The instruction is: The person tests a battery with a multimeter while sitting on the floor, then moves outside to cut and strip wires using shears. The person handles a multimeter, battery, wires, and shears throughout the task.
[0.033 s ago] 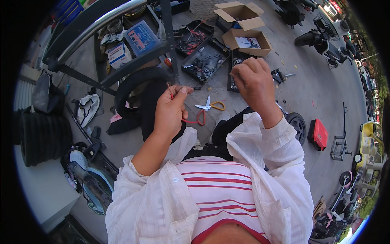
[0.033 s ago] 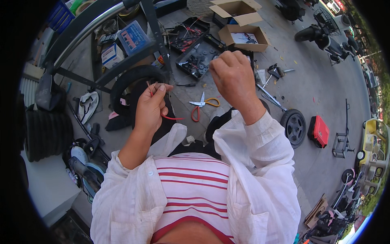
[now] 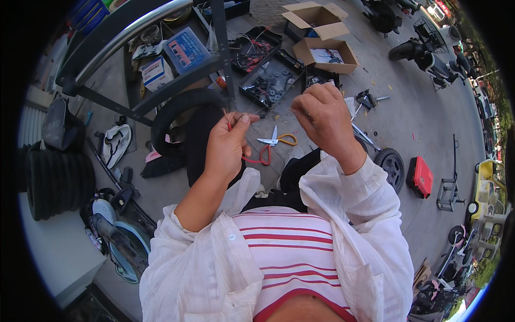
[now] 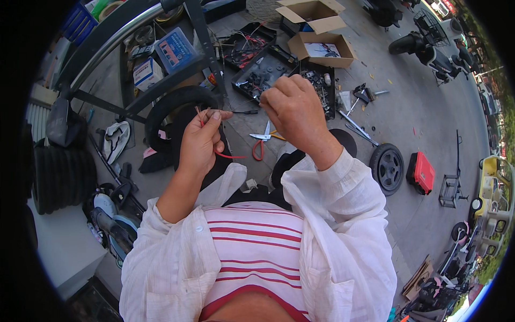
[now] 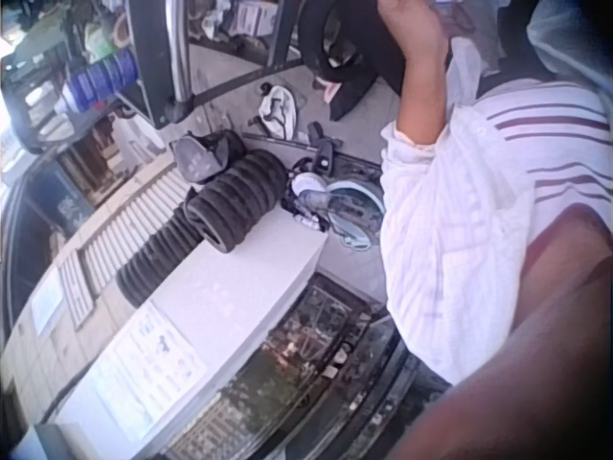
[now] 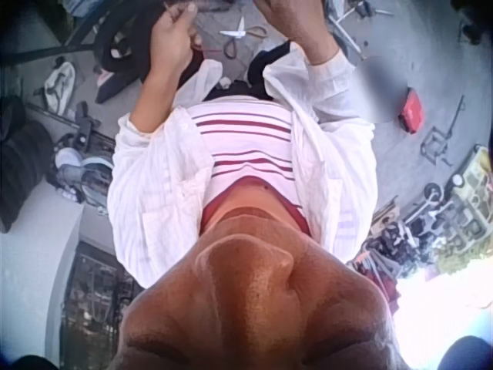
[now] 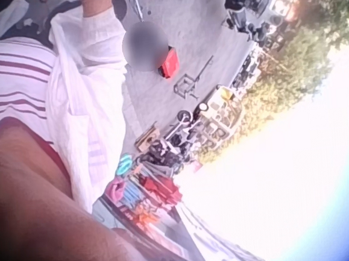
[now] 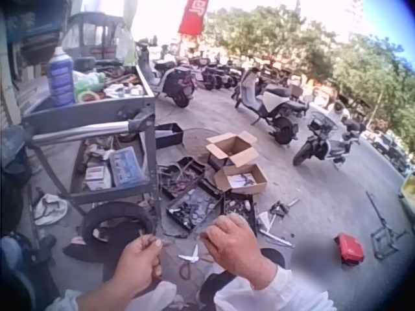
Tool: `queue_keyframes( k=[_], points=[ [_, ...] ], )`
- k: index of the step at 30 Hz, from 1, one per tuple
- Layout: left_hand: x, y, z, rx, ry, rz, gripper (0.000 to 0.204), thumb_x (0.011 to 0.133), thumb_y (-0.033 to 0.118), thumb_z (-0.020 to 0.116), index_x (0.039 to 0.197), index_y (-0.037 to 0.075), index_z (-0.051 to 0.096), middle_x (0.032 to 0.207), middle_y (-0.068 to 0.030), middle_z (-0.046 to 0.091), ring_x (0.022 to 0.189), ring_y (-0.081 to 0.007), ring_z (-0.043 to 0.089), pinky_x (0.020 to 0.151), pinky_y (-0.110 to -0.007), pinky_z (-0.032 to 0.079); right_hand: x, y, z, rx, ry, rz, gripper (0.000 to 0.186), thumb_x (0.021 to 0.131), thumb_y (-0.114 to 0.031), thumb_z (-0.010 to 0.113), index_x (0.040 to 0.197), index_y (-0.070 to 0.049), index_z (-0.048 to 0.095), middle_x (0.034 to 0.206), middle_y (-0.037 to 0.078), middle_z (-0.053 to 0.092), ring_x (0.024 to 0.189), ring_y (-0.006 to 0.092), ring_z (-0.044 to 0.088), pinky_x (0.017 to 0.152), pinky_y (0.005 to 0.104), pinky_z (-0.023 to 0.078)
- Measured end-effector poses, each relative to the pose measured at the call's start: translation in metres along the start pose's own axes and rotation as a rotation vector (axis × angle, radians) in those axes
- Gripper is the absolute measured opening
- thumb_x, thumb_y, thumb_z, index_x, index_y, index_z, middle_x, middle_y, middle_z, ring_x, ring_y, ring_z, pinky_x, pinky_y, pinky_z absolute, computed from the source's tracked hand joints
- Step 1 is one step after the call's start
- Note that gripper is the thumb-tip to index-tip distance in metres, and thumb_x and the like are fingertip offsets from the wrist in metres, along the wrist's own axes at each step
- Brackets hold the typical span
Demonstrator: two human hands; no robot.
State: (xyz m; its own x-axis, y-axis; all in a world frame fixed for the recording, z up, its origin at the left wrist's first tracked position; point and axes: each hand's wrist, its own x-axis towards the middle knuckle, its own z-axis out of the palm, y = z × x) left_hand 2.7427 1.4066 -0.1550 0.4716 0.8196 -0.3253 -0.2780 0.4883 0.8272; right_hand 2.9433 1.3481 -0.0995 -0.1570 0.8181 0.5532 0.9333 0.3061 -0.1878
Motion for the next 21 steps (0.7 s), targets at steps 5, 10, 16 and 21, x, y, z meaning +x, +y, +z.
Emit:
queue_keyframes(
  k=[5, 10, 16, 21],
  points=[
    [-0.001, -0.009, 0.009, -0.062, -0.101, -0.049, 0.013, 0.098, 0.017, 0.053, 0.097, 0.004, 0.057, 0.097, -0.0094, 0.066, 0.047, -0.0019, 0.040, 0.040, -0.020, 0.041, -0.003, -0.026, 0.027, 0.246, 0.034, 0.020, 0.014, 0.070, -0.008, 0.074, 0.079, -0.009, 0.064, 0.078, 0.005, 0.055, 0.076, 0.0258, 0.053, 0.068, 0.0365, 0.043],
    [-0.005, -0.003, 0.010, -0.058, -0.133, -0.063, 0.010, 0.098, 0.018, 0.054, 0.097, 0.008, 0.055, 0.082, -0.0014, 0.060, 0.046, -0.0012, 0.036, 0.039, -0.018, 0.036, -0.002, -0.025, 0.031, 0.252, 0.100, 0.031, 0.015, 0.069, -0.008, 0.074, 0.080, -0.009, 0.064, 0.078, 0.005, 0.055, 0.074, 0.0255, 0.053, 0.067, 0.0362, 0.042],
    [-0.006, -0.005, 0.007, -0.089, -0.141, -0.103, 0.007, 0.098, 0.017, 0.055, 0.097, 0.010, 0.055, 0.079, 0.0042, 0.056, 0.049, -0.0001, 0.034, 0.041, -0.016, 0.029, -0.003, -0.028, 0.033, 0.240, 0.141, 0.037, 0.015, 0.069, -0.007, 0.074, 0.080, -0.009, 0.064, 0.076, 0.004, 0.056, 0.073, 0.0249, 0.054, 0.066, 0.0366, 0.042],
    [-0.007, -0.005, 0.005, 0.093, -0.150, -0.007, 0.009, 0.097, 0.016, 0.055, 0.099, 0.008, 0.058, 0.080, 0.0054, 0.054, 0.057, 0.0002, 0.039, 0.048, -0.016, 0.031, -0.004, -0.035, 0.026, 0.328, 0.127, 0.149, 0.019, 0.072, -0.008, 0.073, 0.089, -0.007, 0.067, 0.090, 0.009, 0.056, 0.084, 0.0279, 0.052, 0.073, 0.0367, 0.042]
  ],
)
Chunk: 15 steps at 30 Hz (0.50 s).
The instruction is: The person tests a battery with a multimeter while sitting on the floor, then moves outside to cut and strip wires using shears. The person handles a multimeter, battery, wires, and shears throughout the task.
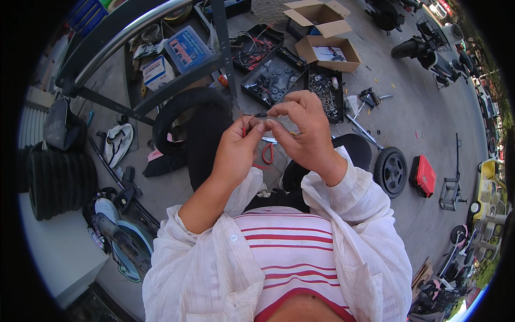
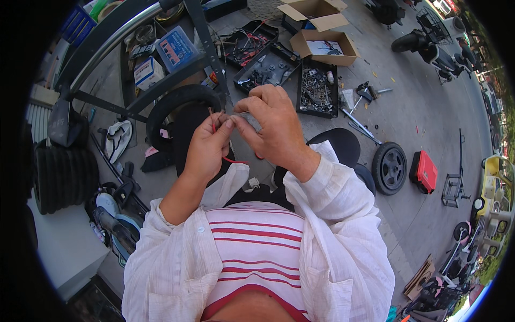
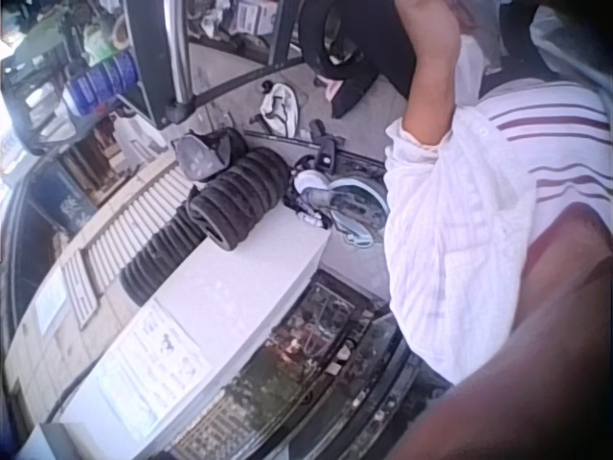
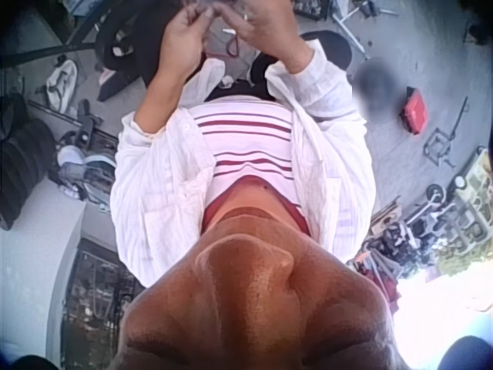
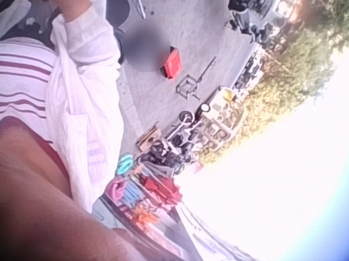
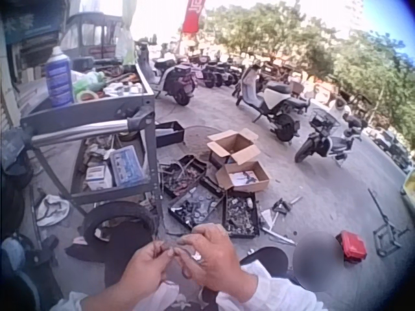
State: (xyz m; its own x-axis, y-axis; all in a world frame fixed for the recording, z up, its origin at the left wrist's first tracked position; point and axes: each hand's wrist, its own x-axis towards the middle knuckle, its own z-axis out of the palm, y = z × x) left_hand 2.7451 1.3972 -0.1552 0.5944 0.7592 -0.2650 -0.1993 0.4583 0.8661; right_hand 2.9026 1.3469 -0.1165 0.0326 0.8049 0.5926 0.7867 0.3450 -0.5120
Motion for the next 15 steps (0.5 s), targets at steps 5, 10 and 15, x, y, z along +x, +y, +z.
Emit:
queue_keyframes(
  k=[5, 10, 15],
  points=[
    [-0.006, -0.003, 0.002, 0.169, -0.068, 0.117, 0.013, 0.098, 0.013, 0.054, 0.100, 0.003, 0.061, 0.083, 0.0034, 0.058, 0.073, -0.0019, 0.048, 0.065, -0.019, 0.041, 0.004, -0.012, 0.002, 0.055, -0.050, 0.071, 0.029, 0.074, -0.010, 0.072, 0.102, -0.007, 0.069, 0.100, 0.012, 0.054, 0.095, 0.0299, 0.049, 0.083, 0.0381, 0.039],
    [-0.011, 0.001, 0.004, 0.210, -0.056, 0.083, 0.013, 0.098, 0.013, 0.053, 0.100, 0.002, 0.060, 0.083, 0.0026, 0.058, 0.072, -0.0019, 0.048, 0.063, -0.019, 0.041, -0.001, -0.010, 0.006, 0.070, -0.063, 0.060, 0.027, 0.073, -0.010, 0.073, 0.100, -0.008, 0.070, 0.099, 0.012, 0.055, 0.095, 0.0300, 0.049, 0.083, 0.0388, 0.039],
    [-0.013, 0.003, 0.005, 0.210, -0.046, 0.091, 0.013, 0.098, 0.012, 0.053, 0.101, 0.002, 0.060, 0.082, 0.0023, 0.059, 0.071, -0.0016, 0.048, 0.062, -0.019, 0.041, -0.002, -0.012, 0.008, 0.060, -0.009, 0.038, 0.016, 0.071, -0.007, 0.073, 0.086, -0.008, 0.066, 0.088, 0.010, 0.056, 0.085, 0.0292, 0.051, 0.075, 0.0384, 0.040]
  ],
)
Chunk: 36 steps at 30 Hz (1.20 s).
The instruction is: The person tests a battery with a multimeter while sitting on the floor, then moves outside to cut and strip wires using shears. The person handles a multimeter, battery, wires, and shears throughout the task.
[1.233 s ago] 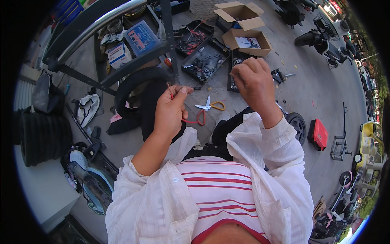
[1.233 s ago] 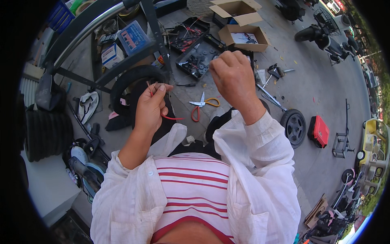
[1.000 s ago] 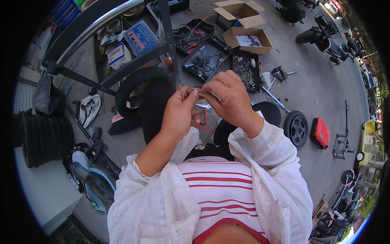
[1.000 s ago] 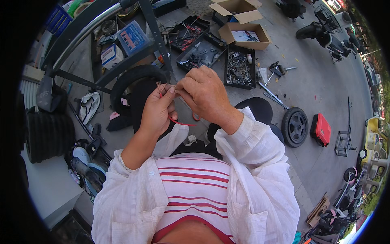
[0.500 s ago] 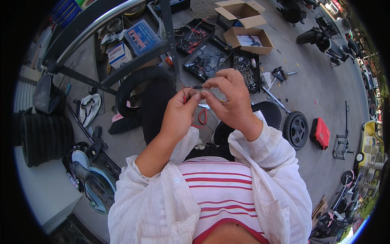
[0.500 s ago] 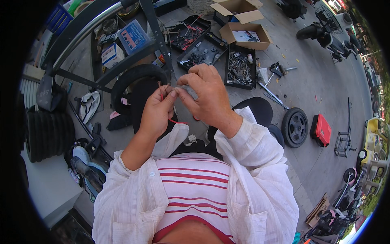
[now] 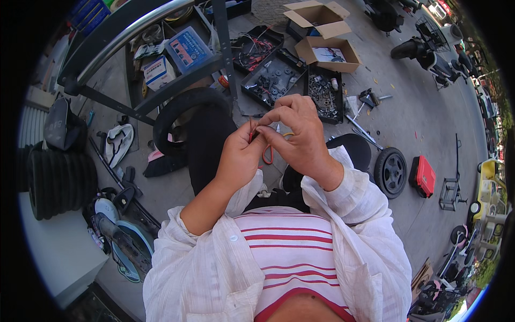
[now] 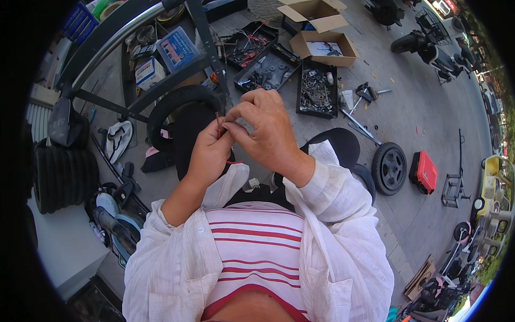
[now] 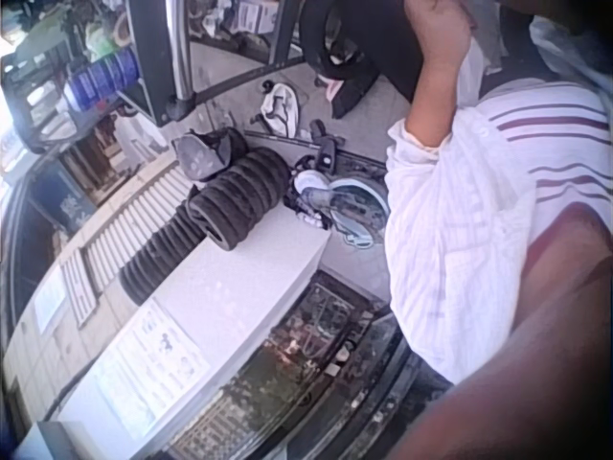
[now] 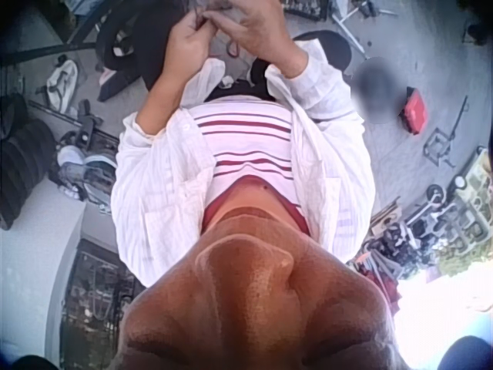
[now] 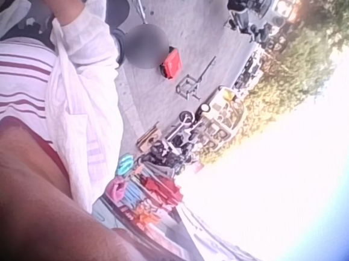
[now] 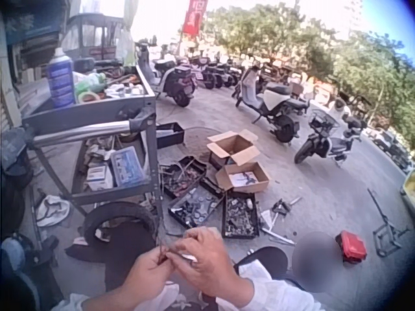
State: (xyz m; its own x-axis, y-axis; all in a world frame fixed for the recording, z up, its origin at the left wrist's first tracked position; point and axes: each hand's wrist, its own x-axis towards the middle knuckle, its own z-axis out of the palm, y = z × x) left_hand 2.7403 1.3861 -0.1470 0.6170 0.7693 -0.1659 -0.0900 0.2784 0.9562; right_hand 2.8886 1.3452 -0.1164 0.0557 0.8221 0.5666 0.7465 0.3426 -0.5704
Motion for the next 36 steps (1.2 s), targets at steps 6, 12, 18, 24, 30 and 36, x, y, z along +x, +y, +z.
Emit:
queue_keyframes(
  k=[6, 12, 18, 24, 30, 36],
  points=[
    [0.001, -0.008, 0.001, 0.077, -0.022, 0.045, 0.013, 0.096, 0.012, 0.055, 0.096, 0.001, 0.060, 0.080, 0.0016, 0.059, 0.069, -0.0025, 0.049, 0.061, -0.020, 0.041, 0.001, -0.002, 0.000, -0.066, 0.026, -0.062, 0.014, 0.071, -0.004, 0.072, 0.079, -0.007, 0.062, 0.078, 0.008, 0.055, 0.077, 0.0283, 0.052, 0.068, 0.0383, 0.041],
    [0.002, -0.023, -0.005, 0.000, 0.054, -0.002, 0.014, 0.096, 0.017, 0.056, 0.095, 0.003, 0.060, 0.073, 0.0045, 0.055, 0.058, 0.0000, 0.039, 0.049, -0.021, 0.034, 0.032, 0.049, -0.050, -0.409, 0.428, 0.014, 0.009, 0.074, -0.004, 0.070, 0.080, -0.006, 0.062, 0.078, 0.009, 0.056, 0.077, 0.0283, 0.053, 0.069, 0.0384, 0.041],
    [0.009, -0.010, -0.016, -0.330, 0.228, -0.152, 0.012, 0.097, 0.018, 0.055, 0.096, 0.007, 0.058, 0.085, -0.0010, 0.059, 0.047, 0.0011, 0.032, 0.042, -0.017, 0.028, 0.020, 0.043, -0.079, -0.734, 0.114, -0.010, 0.009, 0.075, -0.007, 0.070, 0.080, -0.007, 0.063, 0.077, 0.008, 0.055, 0.078, 0.0277, 0.053, 0.071, 0.0389, 0.042],
    [0.014, -0.012, -0.003, -0.362, 0.089, -0.113, 0.010, 0.098, 0.020, 0.054, 0.097, 0.009, 0.054, 0.091, -0.0036, 0.063, 0.047, -0.0010, 0.035, 0.042, -0.019, 0.040, 0.000, 0.011, -0.022, -0.070, -0.160, -0.080, 0.016, 0.070, -0.002, 0.074, 0.080, -0.008, 0.063, 0.071, 0.006, 0.055, 0.070, 0.0258, 0.051, 0.064, 0.0356, 0.040],
    [0.009, -0.005, -0.002, -0.395, 0.033, -0.129, 0.012, 0.099, 0.019, 0.052, 0.095, 0.008, 0.055, 0.085, -0.0035, 0.061, 0.047, -0.0013, 0.038, 0.040, -0.018, 0.039, -0.001, 0.010, -0.013, -0.173, -0.074, -0.093, 0.013, 0.072, -0.010, 0.073, 0.080, -0.008, 0.063, 0.074, 0.005, 0.055, 0.073, 0.0254, 0.053, 0.066, 0.0370, 0.041],
    [0.008, -0.006, -0.001, -0.318, 0.042, -0.148, 0.010, 0.098, 0.020, 0.054, 0.096, 0.010, 0.056, 0.073, 0.0064, 0.048, 0.052, 0.0002, 0.034, 0.044, -0.016, 0.028, -0.002, 0.010, -0.014, -0.135, -0.092, -0.059, 0.016, 0.072, -0.010, 0.073, 0.087, -0.009, 0.065, 0.079, 0.007, 0.056, 0.077, 0.0265, 0.053, 0.069, 0.0372, 0.042]
  ],
)
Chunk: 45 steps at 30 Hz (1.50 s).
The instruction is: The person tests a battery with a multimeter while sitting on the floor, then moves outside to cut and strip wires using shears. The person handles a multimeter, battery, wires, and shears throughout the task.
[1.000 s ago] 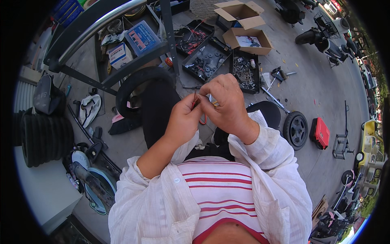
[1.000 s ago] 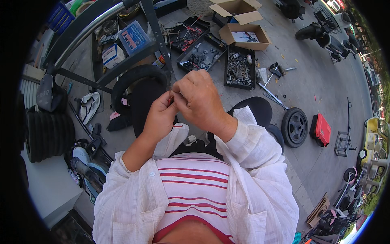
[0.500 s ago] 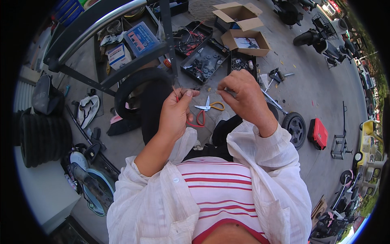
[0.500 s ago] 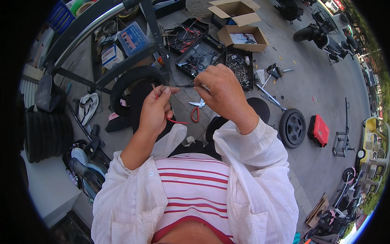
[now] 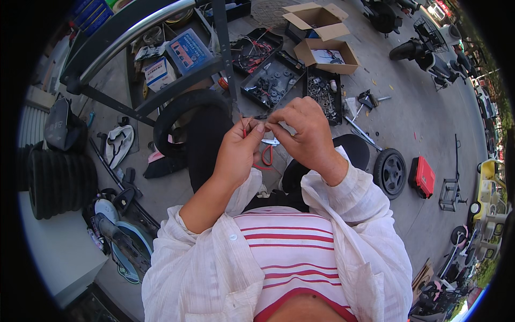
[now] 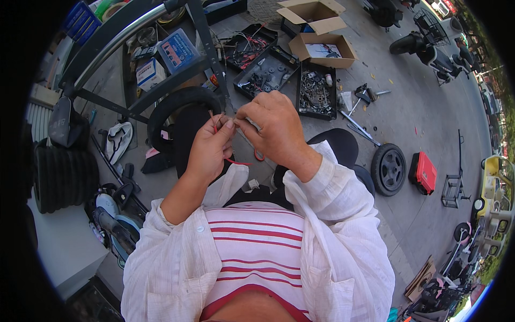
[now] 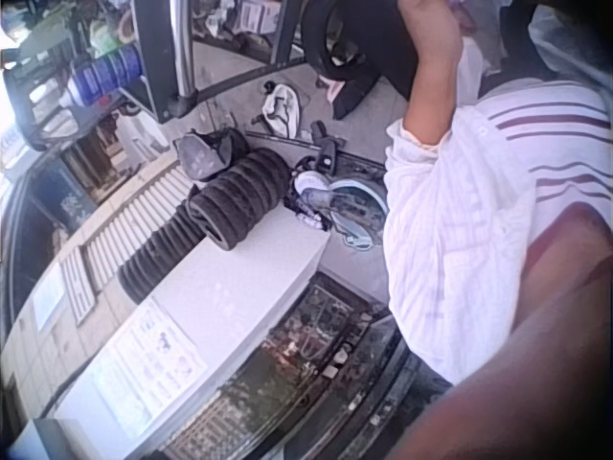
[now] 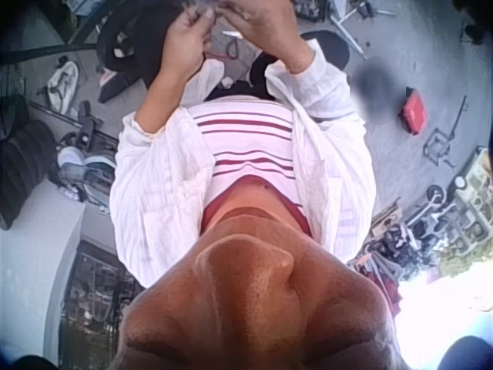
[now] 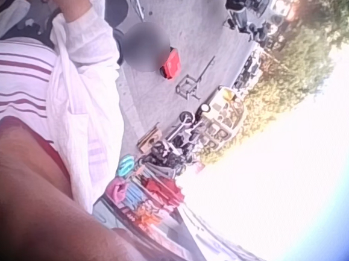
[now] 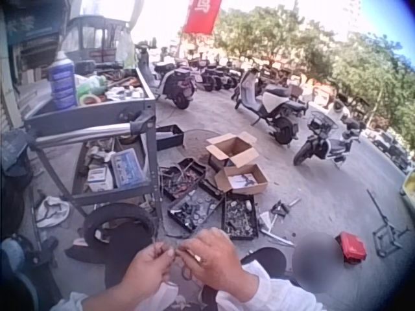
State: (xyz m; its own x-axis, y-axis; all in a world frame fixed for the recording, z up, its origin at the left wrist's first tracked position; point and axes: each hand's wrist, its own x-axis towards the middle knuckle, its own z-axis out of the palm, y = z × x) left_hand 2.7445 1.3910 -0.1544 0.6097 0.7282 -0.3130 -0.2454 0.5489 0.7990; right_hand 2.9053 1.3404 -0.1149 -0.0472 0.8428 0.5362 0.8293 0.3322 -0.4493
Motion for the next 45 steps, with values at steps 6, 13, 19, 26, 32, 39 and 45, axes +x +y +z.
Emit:
queue_keyframes(
  k=[6, 13, 19, 26, 32, 39, 45],
  points=[
    [-0.007, 0.000, 0.001, 0.251, -0.065, 0.105, 0.014, 0.099, 0.016, 0.052, 0.103, 0.005, 0.059, 0.079, 0.0044, 0.055, 0.066, -0.0005, 0.043, 0.057, -0.018, 0.038, 0.008, -0.013, 0.004, 0.162, 0.025, 0.092, 0.030, 0.075, -0.010, 0.071, 0.104, -0.007, 0.069, 0.096, 0.013, 0.055, 0.090, 0.0300, 0.050, 0.082, 0.0374, 0.040],
    [-0.011, 0.002, 0.001, 0.248, -0.077, 0.093, 0.019, 0.100, 0.015, 0.051, 0.112, 0.002, 0.059, 0.084, 0.0034, 0.057, 0.073, -0.0017, 0.047, 0.064, -0.019, 0.041, 0.005, -0.015, 0.008, 0.172, 0.008, 0.041, 0.027, 0.075, -0.010, 0.071, 0.102, -0.007, 0.069, 0.092, 0.012, 0.056, 0.088, 0.0280, 0.051, 0.080, 0.0376, 0.039],
    [-0.012, -0.001, 0.000, 0.218, -0.088, 0.140, 0.019, 0.099, 0.013, 0.051, 0.111, 0.001, 0.058, 0.088, 0.0008, 0.059, 0.077, -0.0026, 0.050, 0.066, -0.020, 0.043, 0.005, -0.016, 0.011, 0.143, 0.057, 0.012, 0.020, 0.069, -0.003, 0.073, 0.088, -0.008, 0.069, 0.084, 0.009, 0.059, 0.081, 0.0269, 0.054, 0.073, 0.0352, 0.040],
    [-0.007, 0.000, -0.001, 0.327, -0.114, 0.158, 0.017, 0.097, 0.011, 0.051, 0.106, 0.000, 0.059, 0.082, -0.0003, 0.059, 0.071, -0.0039, 0.051, 0.061, -0.021, 0.044, 0.007, -0.015, 0.015, 0.051, 0.132, -0.073, 0.018, 0.066, 0.001, 0.070, 0.080, -0.006, 0.062, 0.078, 0.008, 0.057, 0.076, 0.0273, 0.053, 0.067, 0.0368, 0.041],
    [-0.001, 0.002, -0.003, 0.394, -0.131, 0.121, 0.021, 0.098, 0.011, 0.051, 0.114, -0.002, 0.057, 0.097, -0.0007, 0.061, 0.086, -0.0045, 0.052, 0.077, -0.019, 0.042, 0.010, -0.011, 0.015, 0.006, 0.139, -0.094, 0.019, 0.066, 0.002, 0.069, 0.081, -0.006, 0.060, 0.078, 0.009, 0.054, 0.074, 0.0289, 0.051, 0.066, 0.0378, 0.040],
    [-0.008, -0.005, -0.010, 0.440, -0.089, 0.004, 0.021, 0.099, 0.019, 0.052, 0.107, 0.000, 0.058, 0.093, -0.0021, 0.061, 0.088, -0.0053, 0.054, 0.079, -0.020, 0.042, 0.021, 0.018, -0.005, -0.125, 0.305, 0.040, 0.012, 0.075, 0.000, 0.070, 0.083, -0.005, 0.063, 0.077, 0.007, 0.056, 0.073, 0.0240, 0.053, 0.065, 0.0347, 0.040],
    [-0.004, -0.004, -0.014, 0.367, -0.069, 0.145, 0.022, 0.099, 0.017, 0.052, 0.111, 0.001, 0.058, 0.093, -0.0026, 0.062, 0.086, -0.0063, 0.055, 0.079, -0.023, 0.044, 0.011, 0.000, -0.005, 0.137, -0.082, 0.160, 0.017, 0.080, -0.007, 0.070, 0.097, -0.007, 0.071, 0.080, 0.007, 0.059, 0.079, 0.0230, 0.054, 0.070, 0.0334, 0.042]
  ],
)
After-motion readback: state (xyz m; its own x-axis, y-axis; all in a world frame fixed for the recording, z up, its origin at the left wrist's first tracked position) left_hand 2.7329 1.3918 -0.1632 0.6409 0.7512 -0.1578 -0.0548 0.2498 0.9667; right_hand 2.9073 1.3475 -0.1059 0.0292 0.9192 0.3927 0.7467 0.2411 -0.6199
